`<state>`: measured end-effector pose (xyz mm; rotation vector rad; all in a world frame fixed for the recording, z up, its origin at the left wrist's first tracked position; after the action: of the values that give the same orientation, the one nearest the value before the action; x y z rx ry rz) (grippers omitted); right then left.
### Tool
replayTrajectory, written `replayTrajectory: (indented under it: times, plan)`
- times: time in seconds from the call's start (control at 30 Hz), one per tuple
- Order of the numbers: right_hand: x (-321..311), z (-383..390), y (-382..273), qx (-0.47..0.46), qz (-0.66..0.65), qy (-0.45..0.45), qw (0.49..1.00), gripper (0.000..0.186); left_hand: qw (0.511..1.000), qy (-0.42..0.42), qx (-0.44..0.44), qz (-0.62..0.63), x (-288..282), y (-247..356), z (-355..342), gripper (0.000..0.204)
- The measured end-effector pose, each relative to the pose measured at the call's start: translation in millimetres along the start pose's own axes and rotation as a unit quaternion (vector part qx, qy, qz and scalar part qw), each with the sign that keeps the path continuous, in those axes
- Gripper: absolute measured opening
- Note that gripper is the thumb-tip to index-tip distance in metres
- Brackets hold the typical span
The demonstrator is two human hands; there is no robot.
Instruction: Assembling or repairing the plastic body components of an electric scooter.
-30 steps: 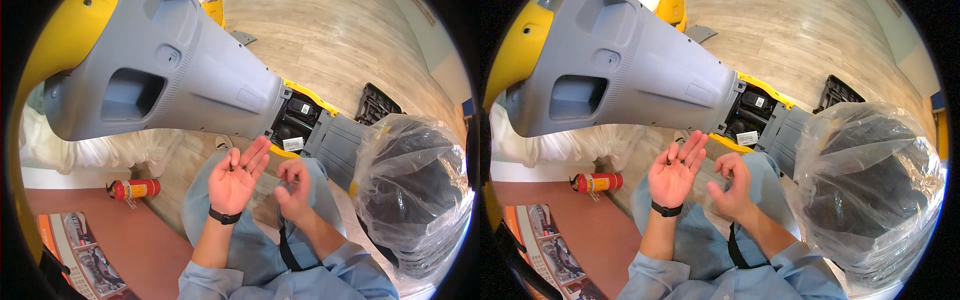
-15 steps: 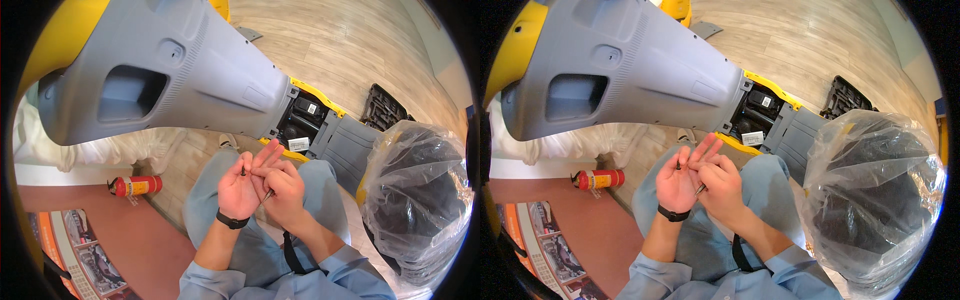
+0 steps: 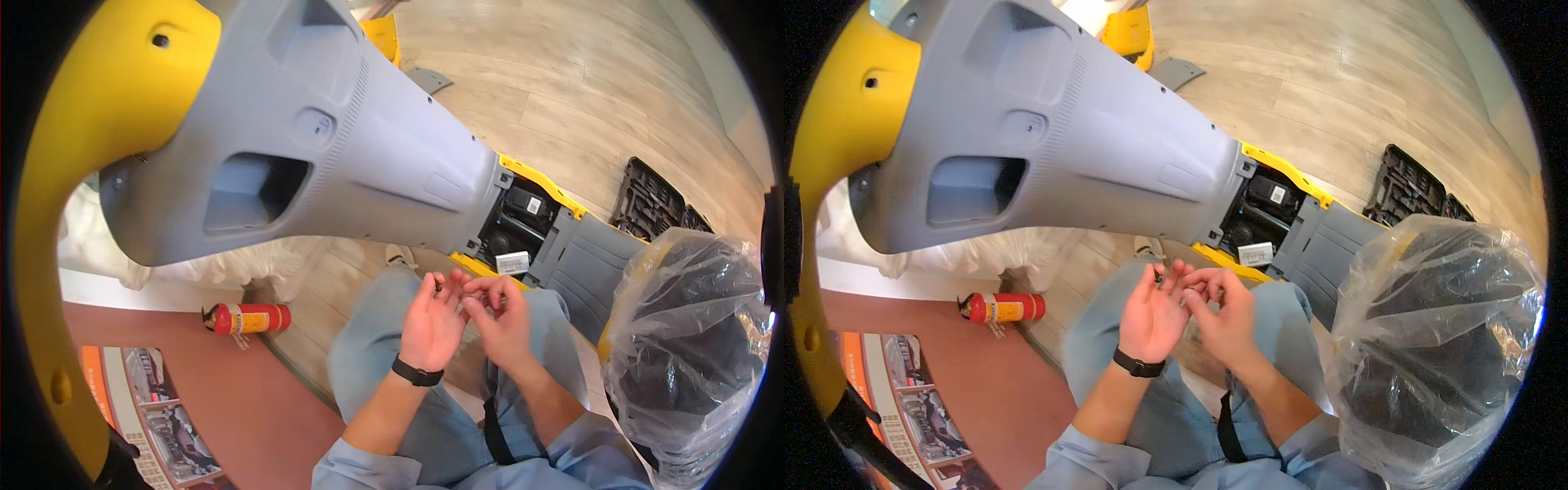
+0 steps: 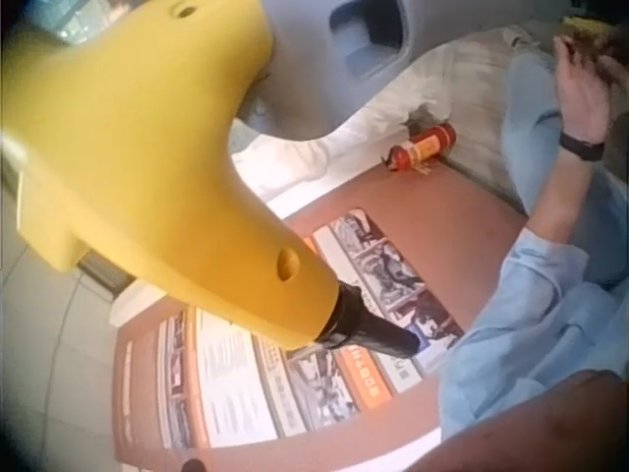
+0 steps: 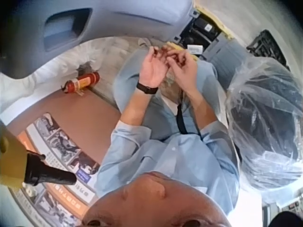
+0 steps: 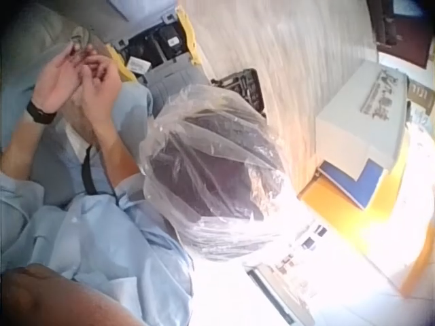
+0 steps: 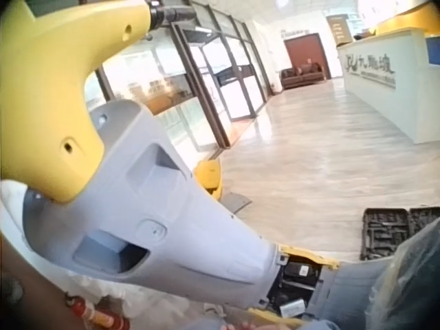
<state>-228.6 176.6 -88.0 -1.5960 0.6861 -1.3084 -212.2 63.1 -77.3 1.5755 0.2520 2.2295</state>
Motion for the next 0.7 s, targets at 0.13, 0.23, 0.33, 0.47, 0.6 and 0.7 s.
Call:
replayTrajectory:
  times: [0.13, 0.23, 0.33, 0.47, 0.6, 0.7]
  plan:
    - [-14.6, -12.9, 3.3, 0.023, -0.082, 0.008, 0.996, 0.029, 1.0, 0.016, 0.01, 0.009, -23.2, 12.3, 0.4, 0.018]
    - [-32.0, -18.0, 15.2, 0.091, -0.131, 0.041, 0.986, 0.029, 0.999, -0.03, 0.013, 0.034, -13.3, 16.4, -2.8, 0.017]
    - [-30.3, -20.6, 17.3, 0.122, -0.157, 0.042, 0.979, 0.03, 0.998, -0.012, 0.043, 0.036, 4.8, 27.4, -3.7, 0.017]
    - [-30.3, -20.2, 15.1, 0.11, -0.183, 0.024, 0.977, 0.031, 0.996, -0.028, 0.074, 0.038, 18.1, 33.0, -3.5, 0.015]
    - [-28.1, -20.9, 11.1, 0.078, -0.195, 0.023, 0.977, 0.033, 0.996, -0.039, 0.078, 0.0, 15.3, 32.7, -2.5, 0.012]
    - [-26.3, -21.2, 6.1, 0.056, -0.187, 0.028, 0.98, 0.035, 0.999, -0.034, 0.031, -0.012, 12.6, 22.1, -4.8, 0.012]
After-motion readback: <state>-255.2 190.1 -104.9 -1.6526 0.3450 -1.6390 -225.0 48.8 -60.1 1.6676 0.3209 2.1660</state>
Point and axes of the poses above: each hand's wrist, its own z-axis away from the middle knuckle, its own x-axis out of the palm, y = z × x, the point moved 3 cm from there along -z, towards the middle knuckle, and after that the axes turned 11 degrees about -y, right-handed, at the moved point
